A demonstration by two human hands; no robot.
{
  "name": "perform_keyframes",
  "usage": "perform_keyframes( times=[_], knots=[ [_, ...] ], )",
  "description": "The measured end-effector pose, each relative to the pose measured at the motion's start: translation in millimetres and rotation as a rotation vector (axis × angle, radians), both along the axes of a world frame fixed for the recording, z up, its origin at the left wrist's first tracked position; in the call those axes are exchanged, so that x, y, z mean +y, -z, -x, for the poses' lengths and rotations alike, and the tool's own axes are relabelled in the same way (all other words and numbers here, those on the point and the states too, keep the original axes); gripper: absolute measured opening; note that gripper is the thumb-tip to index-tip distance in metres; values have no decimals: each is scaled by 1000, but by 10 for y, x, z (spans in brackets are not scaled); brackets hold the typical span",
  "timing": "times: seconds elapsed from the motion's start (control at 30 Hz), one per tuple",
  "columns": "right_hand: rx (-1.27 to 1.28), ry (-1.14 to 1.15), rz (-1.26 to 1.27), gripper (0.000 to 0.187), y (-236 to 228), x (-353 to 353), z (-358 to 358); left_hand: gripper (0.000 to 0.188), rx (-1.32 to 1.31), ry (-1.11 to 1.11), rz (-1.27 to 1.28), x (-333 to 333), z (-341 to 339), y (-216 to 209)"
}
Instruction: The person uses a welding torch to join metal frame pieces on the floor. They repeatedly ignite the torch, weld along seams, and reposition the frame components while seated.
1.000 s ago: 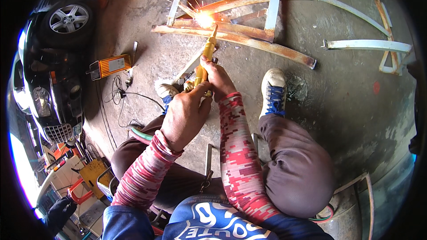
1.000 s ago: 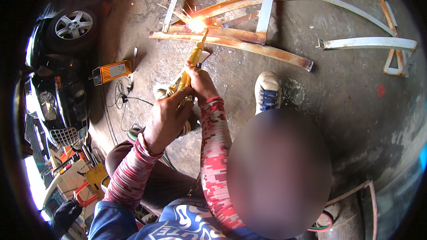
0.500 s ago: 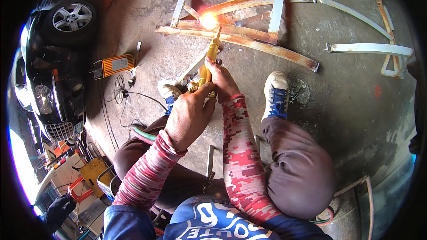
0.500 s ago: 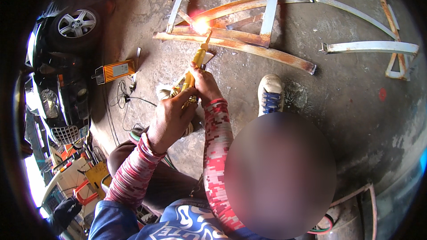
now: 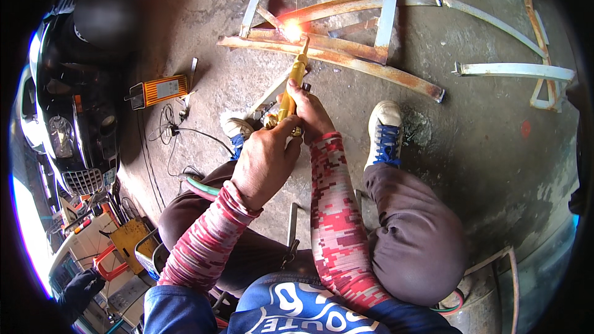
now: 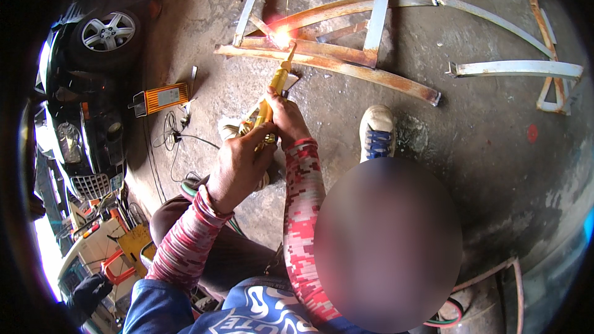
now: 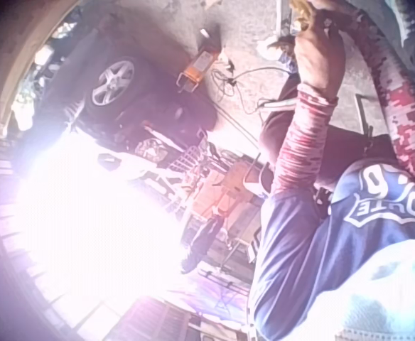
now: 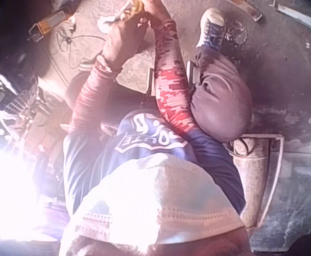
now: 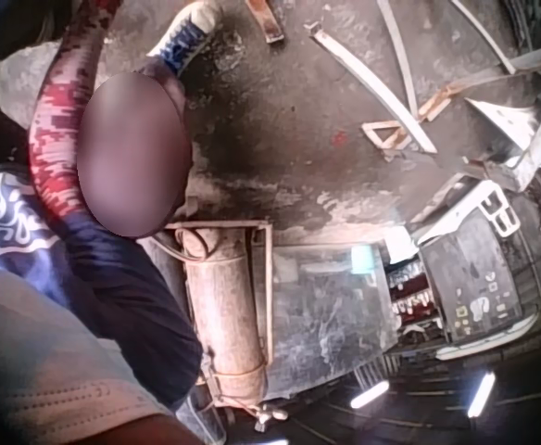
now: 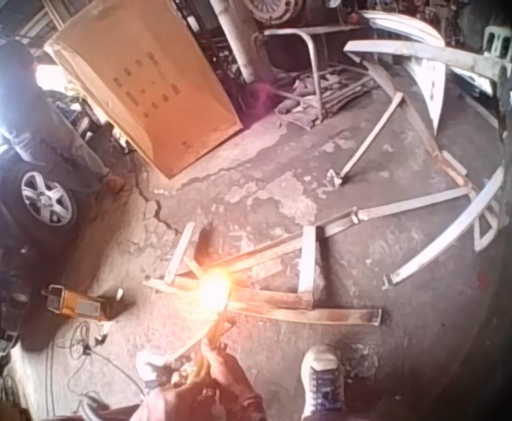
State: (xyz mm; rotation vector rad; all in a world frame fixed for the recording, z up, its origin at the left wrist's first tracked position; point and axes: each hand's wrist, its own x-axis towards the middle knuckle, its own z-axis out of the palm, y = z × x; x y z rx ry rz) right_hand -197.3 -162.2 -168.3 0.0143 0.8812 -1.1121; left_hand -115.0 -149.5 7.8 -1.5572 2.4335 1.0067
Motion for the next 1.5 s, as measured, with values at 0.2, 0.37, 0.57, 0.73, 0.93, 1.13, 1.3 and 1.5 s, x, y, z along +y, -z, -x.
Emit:
perform_keyframes(
  times=[0.2, 0.37, 0.57, 0.73, 0.93, 1.13, 1.3, 1.5],
  knots=[
    [-36, 21, -9, 50, -76, -10, 44, 36, -20, 0, -17, -3, 25, -34],
    [-39, 83, -71, 49, -154, 6, 33, 35, -12, -8, -8, -5, 46, -55],
    [41, -6, 21, 52, -50, -5, 49, 33, 41, -15, 17, -8, 39, -38],
    [-67, 30, -16, 51, -116, 19, 62, 30, -29, -14, 4, -12, 45, -58],
    [20, -8, -13, 56, -183, 1, 92, 30, -25, -36, 14, 5, 60, -51],
    [-7, -27, -7, 59, -213, 22, 129, 29, -12, -9, 21, 3, 49, -18],
    [-9, -12, -1, 60, -221, 18, 121, 30, -14, -3, 32, -1, 46, -3],
    [-3, -15, -9, 61, -214, 17, 123, 28, -62, -20, 19, 16, 69, -30]
  ],
)
